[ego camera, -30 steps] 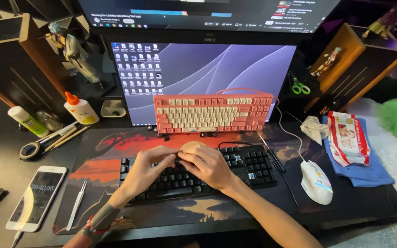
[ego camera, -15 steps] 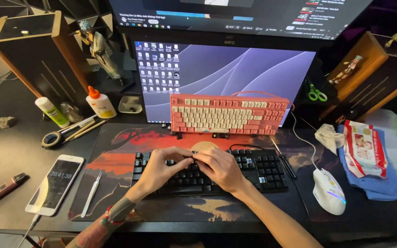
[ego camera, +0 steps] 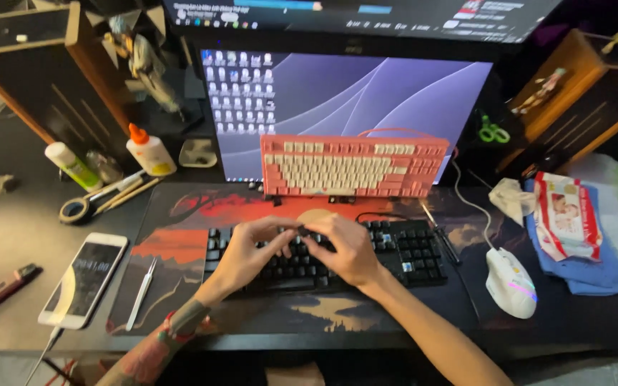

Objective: Removing keycaps and mechanical switches from a keyboard using a specialized puller tool.

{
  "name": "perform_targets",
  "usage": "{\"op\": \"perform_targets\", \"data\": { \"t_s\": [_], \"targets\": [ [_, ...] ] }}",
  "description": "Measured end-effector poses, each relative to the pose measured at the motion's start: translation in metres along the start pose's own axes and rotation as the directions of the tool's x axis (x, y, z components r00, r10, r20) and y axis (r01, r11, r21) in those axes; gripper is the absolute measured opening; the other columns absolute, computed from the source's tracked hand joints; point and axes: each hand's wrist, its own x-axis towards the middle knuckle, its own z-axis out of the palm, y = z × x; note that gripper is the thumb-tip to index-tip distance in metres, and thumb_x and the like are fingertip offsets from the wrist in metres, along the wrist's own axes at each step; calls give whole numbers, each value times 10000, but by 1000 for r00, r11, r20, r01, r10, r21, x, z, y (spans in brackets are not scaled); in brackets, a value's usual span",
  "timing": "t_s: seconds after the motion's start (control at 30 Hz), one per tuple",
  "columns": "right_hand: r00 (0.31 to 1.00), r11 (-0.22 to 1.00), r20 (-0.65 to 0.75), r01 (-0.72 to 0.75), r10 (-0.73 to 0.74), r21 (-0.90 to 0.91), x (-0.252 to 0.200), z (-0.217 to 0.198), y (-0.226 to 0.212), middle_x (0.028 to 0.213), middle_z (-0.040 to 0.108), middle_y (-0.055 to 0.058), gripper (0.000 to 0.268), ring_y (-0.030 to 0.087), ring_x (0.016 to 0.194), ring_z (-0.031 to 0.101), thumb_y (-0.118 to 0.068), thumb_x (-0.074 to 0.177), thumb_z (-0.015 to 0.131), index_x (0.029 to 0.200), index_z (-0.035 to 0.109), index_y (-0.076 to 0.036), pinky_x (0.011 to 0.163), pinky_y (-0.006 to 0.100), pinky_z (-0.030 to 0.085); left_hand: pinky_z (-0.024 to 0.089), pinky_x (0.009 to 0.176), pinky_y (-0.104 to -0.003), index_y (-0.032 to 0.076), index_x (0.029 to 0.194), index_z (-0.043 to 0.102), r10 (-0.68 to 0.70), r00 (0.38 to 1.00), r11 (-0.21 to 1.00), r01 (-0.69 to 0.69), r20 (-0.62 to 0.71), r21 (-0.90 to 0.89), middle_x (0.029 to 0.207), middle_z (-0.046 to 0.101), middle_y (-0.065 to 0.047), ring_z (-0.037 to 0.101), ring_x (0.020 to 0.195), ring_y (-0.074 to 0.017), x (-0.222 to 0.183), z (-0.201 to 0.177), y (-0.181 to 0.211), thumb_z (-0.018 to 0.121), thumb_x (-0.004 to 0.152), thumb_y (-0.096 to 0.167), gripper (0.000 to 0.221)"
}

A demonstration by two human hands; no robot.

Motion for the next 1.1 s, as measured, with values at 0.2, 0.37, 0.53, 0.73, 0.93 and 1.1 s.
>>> {"op": "perform_targets", "data": {
  "t_s": [0.2, 0.37, 0.53, 0.73, 0.93, 1.1],
  "targets": [
    [996, 996, -39, -73, 74, 50, 6, -9, -2, 1022, 873, 72, 247, 326, 871, 844, -204, 1019, 1008, 1191, 869, -92, 756, 415, 713, 764, 829, -455, 58, 1454, 880, 26, 1000, 997, -25, 9, -77, 892, 937, -176, 919, 778, -276, -3, 6, -2, 739, 1181, 86, 308],
    [997, 998, -57, -53, 55, 45, 7, -12, -1, 960, 873, 45, 236, 316, 863, 840, -153, 985, 1029, 1146, 872, -81, 767, 415, 704, 763, 797, -428, 28, 1508, 853, 63, 998, 990, -63, -3, -126, 920, 923, -160, 903, 765, -246, -5, 9, -8, 734, 1188, 61, 343],
    [998, 998, -57, -36, 38, 51, 12, -13, -5, 941, 872, 52, 244, 320, 852, 841, -139, 971, 1045, 1128, 875, -64, 761, 420, 705, 752, 798, -407, 58, 1473, 872, 77, 997, 987, -78, -12, -138, 879, 905, -146, 901, 787, -239, -5, 5, -8, 784, 1175, 89, 312],
    [999, 998, -9, -37, 37, 55, 27, 3, -17, 1023, 880, 82, 270, 337, 900, 840, -48, 970, 1032, 1180, 863, -57, 753, 449, 711, 745, 820, -436, 61, 1344, 910, 71, 997, 994, -73, -28, -87, 924, 925, -160, 913, 854, -247, 2, -12, 2, 911, 1087, 121, 264],
    [999, 997, 32, 31, -33, 69, 60, 2, -31, 1160, 876, 79, 243, 328, 1025, 855, -29, 1041, 966, 1259, 863, -60, 836, 443, 729, 746, 832, -433, 100, 1295, 934, 64, 997, 998, -65, -52, -23, 975, 944, -161, 924, 922, -257, 8, -47, 7, 939, 1066, 145, 233],
    [994, 989, 87, 54, -66, 136, 53, 9, -23, 1278, 873, 96, 239, 338, 1173, 857, -60, 1057, 950, 1285, 878, -70, 990, 464, 722, 754, 888, -514, 59, 1291, 938, 81, 995, 997, -80, -51, 7, 1023, 942, -203, 929, 963, -356, 3, -48, 1, 928, 1071, 115, 227]
  ]
}}
